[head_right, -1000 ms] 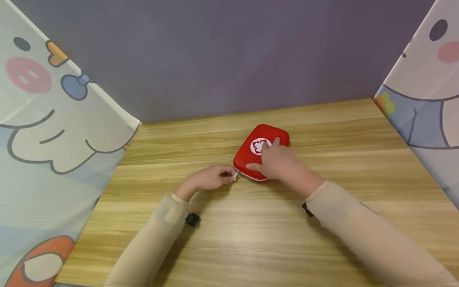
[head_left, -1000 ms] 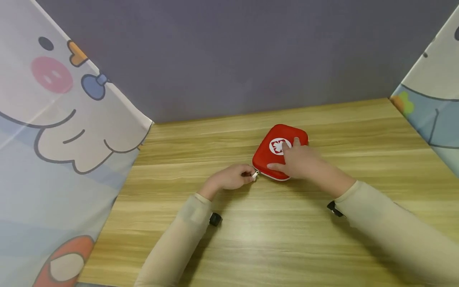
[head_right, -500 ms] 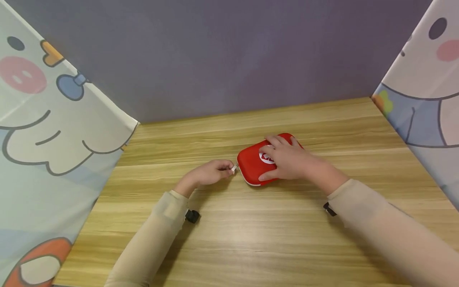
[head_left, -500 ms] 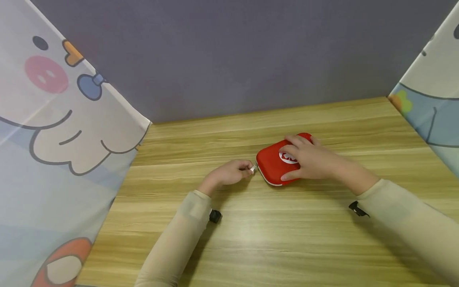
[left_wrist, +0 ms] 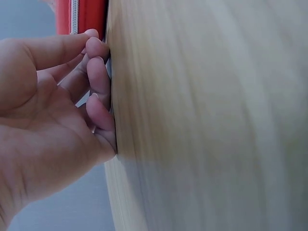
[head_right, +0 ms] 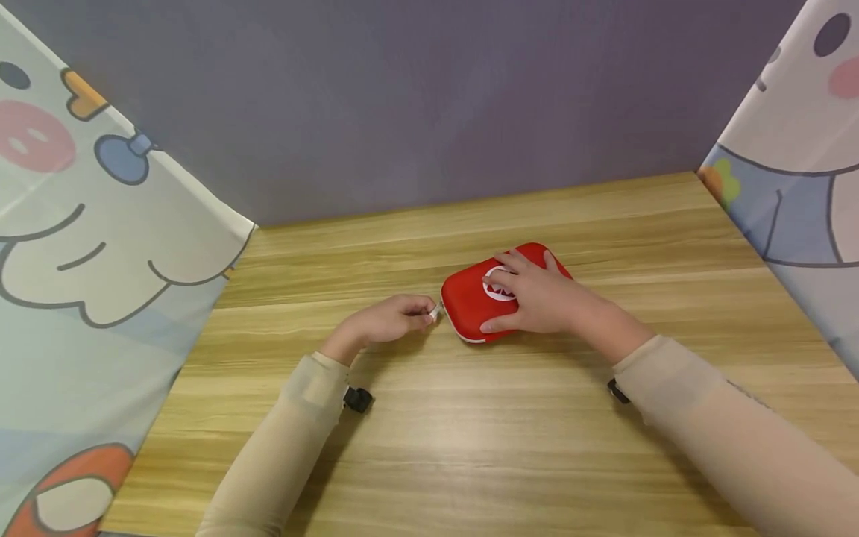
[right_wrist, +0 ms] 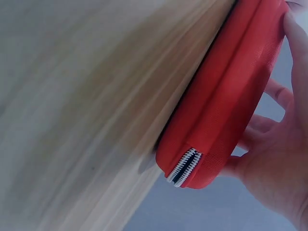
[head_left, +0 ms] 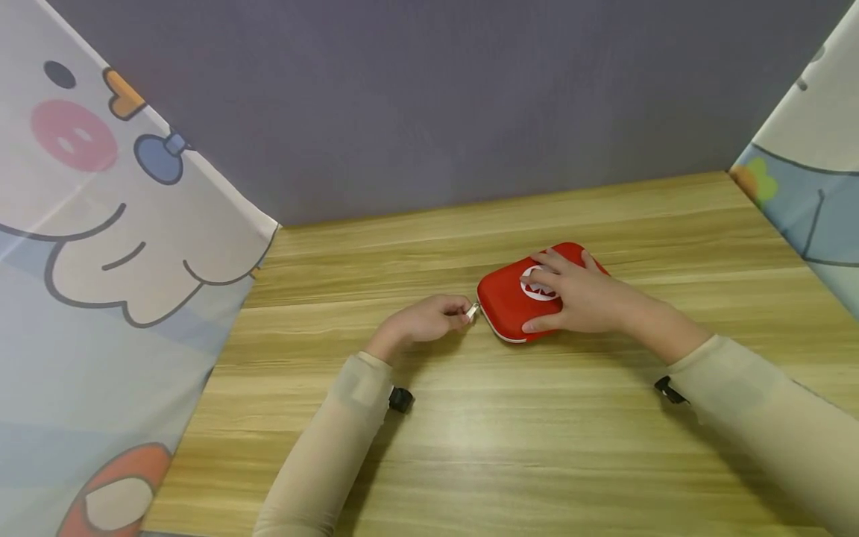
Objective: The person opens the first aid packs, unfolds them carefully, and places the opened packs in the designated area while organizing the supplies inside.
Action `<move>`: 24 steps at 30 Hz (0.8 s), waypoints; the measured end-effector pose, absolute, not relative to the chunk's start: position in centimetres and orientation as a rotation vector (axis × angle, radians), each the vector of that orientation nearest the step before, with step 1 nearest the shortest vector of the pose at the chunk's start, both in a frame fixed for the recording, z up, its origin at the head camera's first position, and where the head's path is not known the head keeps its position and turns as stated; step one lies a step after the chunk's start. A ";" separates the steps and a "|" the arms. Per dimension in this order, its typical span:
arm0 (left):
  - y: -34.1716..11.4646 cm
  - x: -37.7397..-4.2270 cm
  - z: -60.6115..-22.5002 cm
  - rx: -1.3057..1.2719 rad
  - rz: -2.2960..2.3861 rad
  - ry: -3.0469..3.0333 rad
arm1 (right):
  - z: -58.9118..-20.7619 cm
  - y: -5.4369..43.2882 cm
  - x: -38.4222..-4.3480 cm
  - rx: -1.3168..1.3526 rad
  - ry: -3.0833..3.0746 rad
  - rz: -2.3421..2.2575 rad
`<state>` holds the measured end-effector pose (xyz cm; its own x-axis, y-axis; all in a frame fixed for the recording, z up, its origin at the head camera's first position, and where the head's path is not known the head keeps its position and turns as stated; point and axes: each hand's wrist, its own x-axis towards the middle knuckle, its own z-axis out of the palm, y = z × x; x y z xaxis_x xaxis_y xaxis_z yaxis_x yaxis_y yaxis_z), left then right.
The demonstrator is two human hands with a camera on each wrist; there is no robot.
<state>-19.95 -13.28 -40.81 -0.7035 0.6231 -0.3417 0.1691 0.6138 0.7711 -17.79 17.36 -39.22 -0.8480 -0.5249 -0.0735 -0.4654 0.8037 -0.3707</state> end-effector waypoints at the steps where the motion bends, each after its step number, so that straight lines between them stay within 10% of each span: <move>1: -13.3 -20.0 -40.8 0.617 0.985 2.233 | -39.2 17.3 -17.8 -0.777 2.817 -0.517; 24: -13.1 -19.8 -40.5 0.614 0.943 2.274 | -39.4 15.9 -18.8 -0.605 2.890 -0.547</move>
<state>-19.82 -13.11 -40.49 -0.7161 0.6065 -0.3455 0.1841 0.6415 0.7447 -18.85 15.90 -39.41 -0.9096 -0.4111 -0.0604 -0.3606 0.8532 -0.3768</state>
